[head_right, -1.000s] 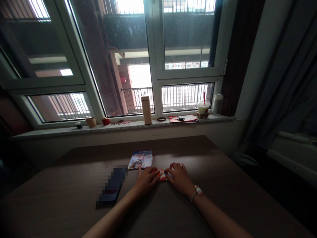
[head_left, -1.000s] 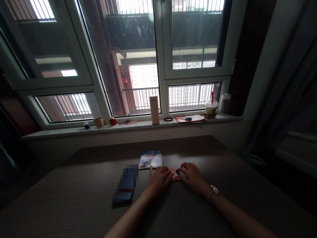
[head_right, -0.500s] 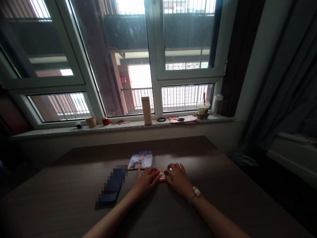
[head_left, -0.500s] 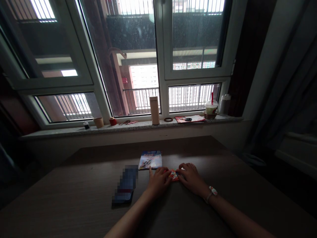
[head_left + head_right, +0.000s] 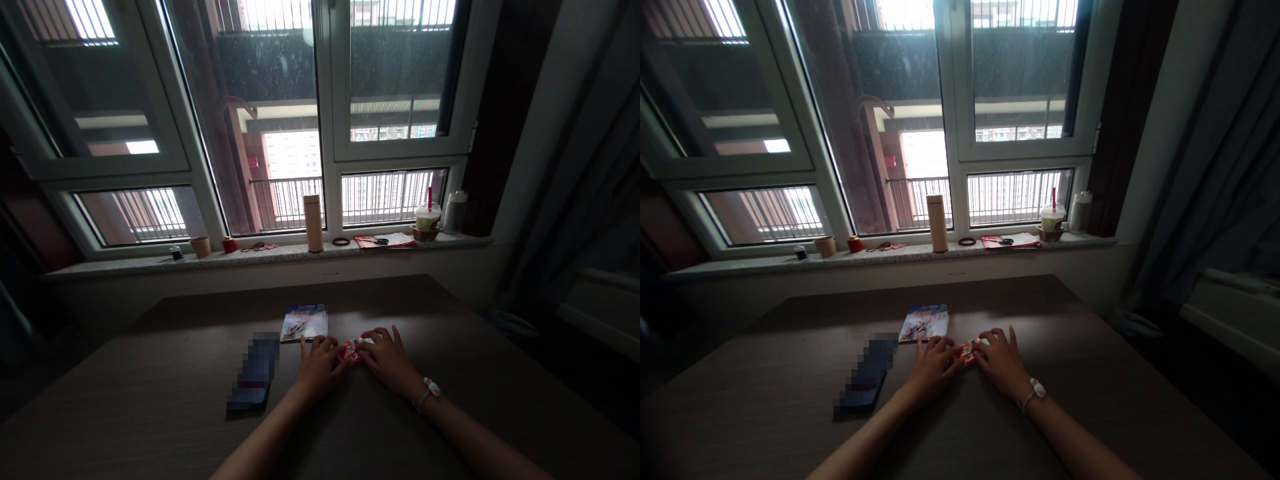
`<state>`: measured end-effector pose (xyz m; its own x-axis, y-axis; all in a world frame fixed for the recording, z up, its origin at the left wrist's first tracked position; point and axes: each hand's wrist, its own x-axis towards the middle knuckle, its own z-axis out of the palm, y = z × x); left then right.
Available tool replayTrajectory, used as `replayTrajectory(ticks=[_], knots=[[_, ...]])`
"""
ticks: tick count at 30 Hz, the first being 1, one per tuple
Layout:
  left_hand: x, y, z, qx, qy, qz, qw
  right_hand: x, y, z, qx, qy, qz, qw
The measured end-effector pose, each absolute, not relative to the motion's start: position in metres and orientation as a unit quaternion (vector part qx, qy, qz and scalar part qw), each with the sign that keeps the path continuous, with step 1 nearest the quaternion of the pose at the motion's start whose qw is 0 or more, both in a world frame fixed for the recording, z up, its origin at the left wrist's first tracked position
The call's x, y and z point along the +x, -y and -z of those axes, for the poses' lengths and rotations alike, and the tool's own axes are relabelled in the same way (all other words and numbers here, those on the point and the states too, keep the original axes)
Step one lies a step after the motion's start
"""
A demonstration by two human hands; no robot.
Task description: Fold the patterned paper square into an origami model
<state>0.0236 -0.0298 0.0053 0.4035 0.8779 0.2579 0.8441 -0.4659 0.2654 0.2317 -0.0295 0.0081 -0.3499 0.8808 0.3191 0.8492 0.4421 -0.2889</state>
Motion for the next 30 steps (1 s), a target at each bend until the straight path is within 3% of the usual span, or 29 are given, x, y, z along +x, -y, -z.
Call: replayTrajectory(ticks=[18,30], knots=[[0.018,0.030,-0.010,0.847,-0.487,-0.180,0.119,0.244,0.017,0.000,-0.505,0.820,-0.150,0.224],[0.014,0.025,-0.009,0.845,-0.497,-0.172,0.101,0.246,0.017,0.003,-0.490,0.836,-0.137,0.204]])
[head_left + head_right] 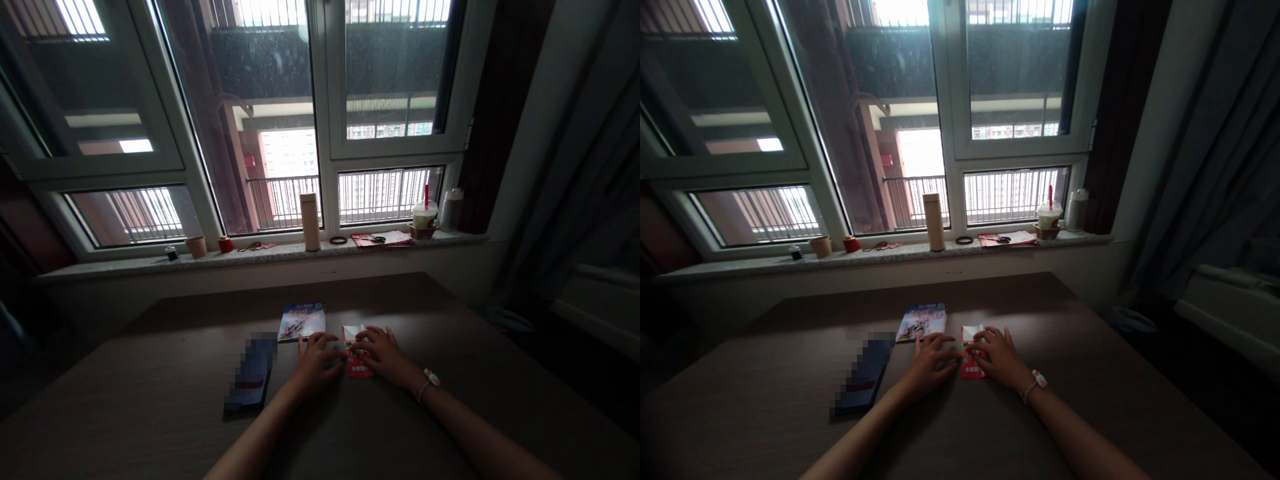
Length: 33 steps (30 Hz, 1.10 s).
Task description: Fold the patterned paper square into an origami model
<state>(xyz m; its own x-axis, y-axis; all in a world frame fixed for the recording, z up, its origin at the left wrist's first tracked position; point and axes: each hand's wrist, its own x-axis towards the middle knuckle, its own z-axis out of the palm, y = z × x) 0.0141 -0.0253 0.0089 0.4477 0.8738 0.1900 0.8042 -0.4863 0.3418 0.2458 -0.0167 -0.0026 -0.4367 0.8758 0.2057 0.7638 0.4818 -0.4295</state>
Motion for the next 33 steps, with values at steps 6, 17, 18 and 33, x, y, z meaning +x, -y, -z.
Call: replayTrajectory(ticks=[6,17,18,33], knots=[[0.015,0.023,-0.003,0.835,-0.514,-0.180,0.083,0.246,0.017,0.002,-0.490,0.838,-0.135,0.198],[0.019,0.023,-0.004,0.842,-0.508,-0.168,0.064,0.246,0.017,0.003,-0.489,0.833,-0.147,0.211],[0.020,0.023,-0.003,0.846,-0.502,-0.166,0.068,0.246,0.017,0.003,-0.489,0.833,-0.149,0.211],[0.021,0.015,0.000,0.857,-0.479,-0.160,0.101,0.247,0.016,0.003,-0.490,0.837,-0.153,0.191]])
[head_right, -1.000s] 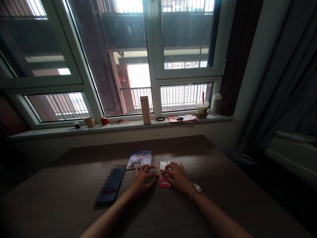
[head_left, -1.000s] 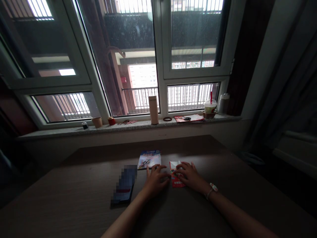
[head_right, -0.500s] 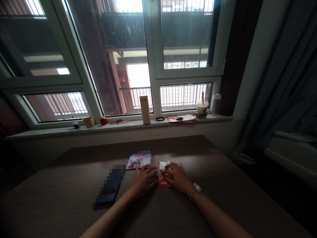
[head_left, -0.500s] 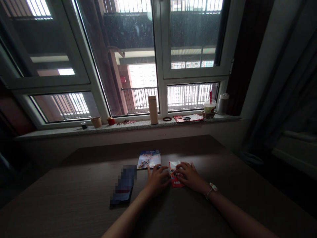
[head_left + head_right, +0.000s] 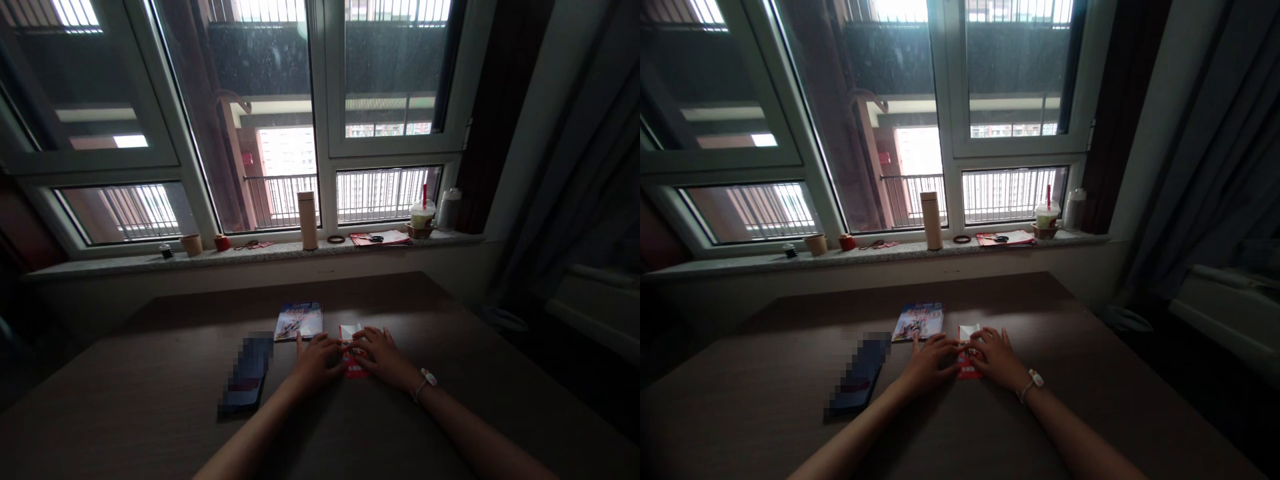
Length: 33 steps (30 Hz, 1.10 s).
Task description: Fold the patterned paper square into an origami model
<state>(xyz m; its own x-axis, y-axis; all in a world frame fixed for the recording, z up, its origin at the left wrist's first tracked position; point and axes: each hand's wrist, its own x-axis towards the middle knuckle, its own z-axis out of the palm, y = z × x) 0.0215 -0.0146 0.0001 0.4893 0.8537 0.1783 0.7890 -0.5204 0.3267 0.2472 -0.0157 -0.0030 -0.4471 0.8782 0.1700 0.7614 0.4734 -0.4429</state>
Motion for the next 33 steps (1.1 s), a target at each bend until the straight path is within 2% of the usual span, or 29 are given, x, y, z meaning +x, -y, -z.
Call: replayTrajectory(ticks=[7,16,23,33], knots=[[0.025,0.007,-0.004,0.866,-0.463,-0.171,0.078,0.248,0.014,0.006,-0.507,0.816,-0.178,0.212],[0.022,0.005,0.004,0.856,-0.484,-0.150,0.106,0.263,0.008,0.005,-0.489,0.822,-0.235,0.173],[0.023,0.006,0.003,0.852,-0.489,-0.151,0.106,0.265,0.006,0.004,-0.490,0.829,-0.223,0.154],[0.023,0.010,-0.004,0.853,-0.490,-0.149,0.102,0.280,0.001,-0.008,-0.457,0.844,-0.275,0.061]])
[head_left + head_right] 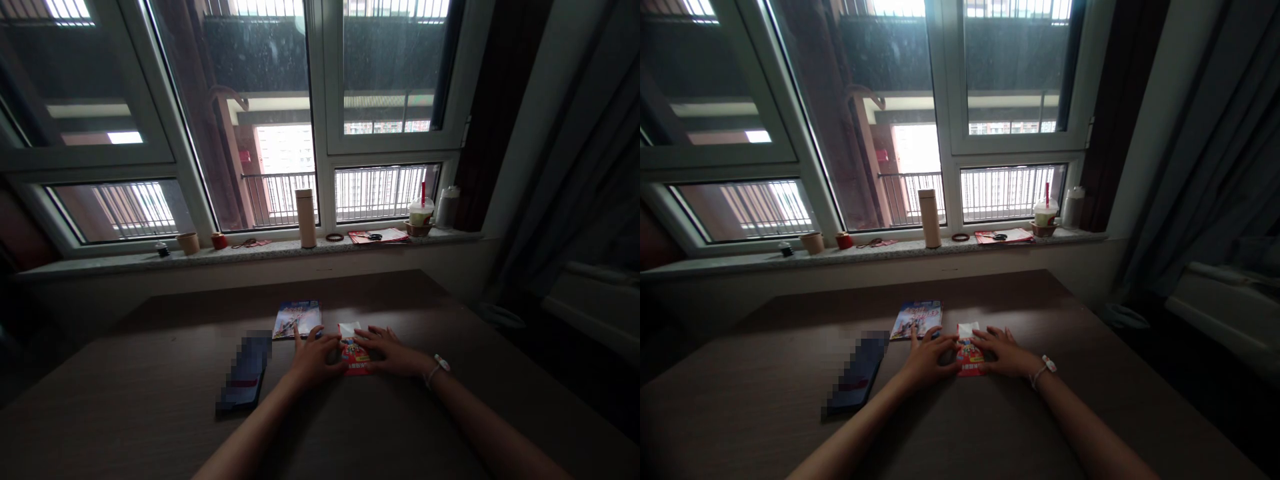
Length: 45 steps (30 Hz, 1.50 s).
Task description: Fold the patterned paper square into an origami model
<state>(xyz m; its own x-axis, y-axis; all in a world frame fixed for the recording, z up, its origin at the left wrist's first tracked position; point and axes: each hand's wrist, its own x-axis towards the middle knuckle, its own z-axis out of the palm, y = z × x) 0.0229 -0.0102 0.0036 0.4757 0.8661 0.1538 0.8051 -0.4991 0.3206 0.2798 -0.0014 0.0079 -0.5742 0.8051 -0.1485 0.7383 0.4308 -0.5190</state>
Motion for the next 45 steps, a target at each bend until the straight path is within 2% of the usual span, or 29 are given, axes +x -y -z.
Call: replayTrajectory(ticks=[11,18,22,29,37,45], knots=[[0.022,0.010,-0.001,0.853,-0.487,-0.152,0.107,0.284,0.002,-0.012,-0.456,0.836,-0.298,0.070],[0.023,0.008,0.000,0.855,-0.485,-0.151,0.104,0.288,0.003,-0.001,-0.465,0.825,-0.259,0.187],[0.023,0.007,0.001,0.857,-0.483,-0.150,0.101,0.290,-0.001,0.002,-0.461,0.816,-0.270,0.219],[0.023,0.008,0.001,0.856,-0.480,-0.157,0.110,0.290,-0.010,0.013,-0.492,0.791,-0.279,0.233],[0.023,0.009,-0.003,0.854,-0.481,-0.157,0.117,0.288,-0.015,0.022,-0.551,0.767,-0.220,0.246],[0.023,0.009,-0.003,0.854,-0.486,-0.143,0.117,0.280,-0.006,0.008,-0.586,0.756,-0.169,0.237]])
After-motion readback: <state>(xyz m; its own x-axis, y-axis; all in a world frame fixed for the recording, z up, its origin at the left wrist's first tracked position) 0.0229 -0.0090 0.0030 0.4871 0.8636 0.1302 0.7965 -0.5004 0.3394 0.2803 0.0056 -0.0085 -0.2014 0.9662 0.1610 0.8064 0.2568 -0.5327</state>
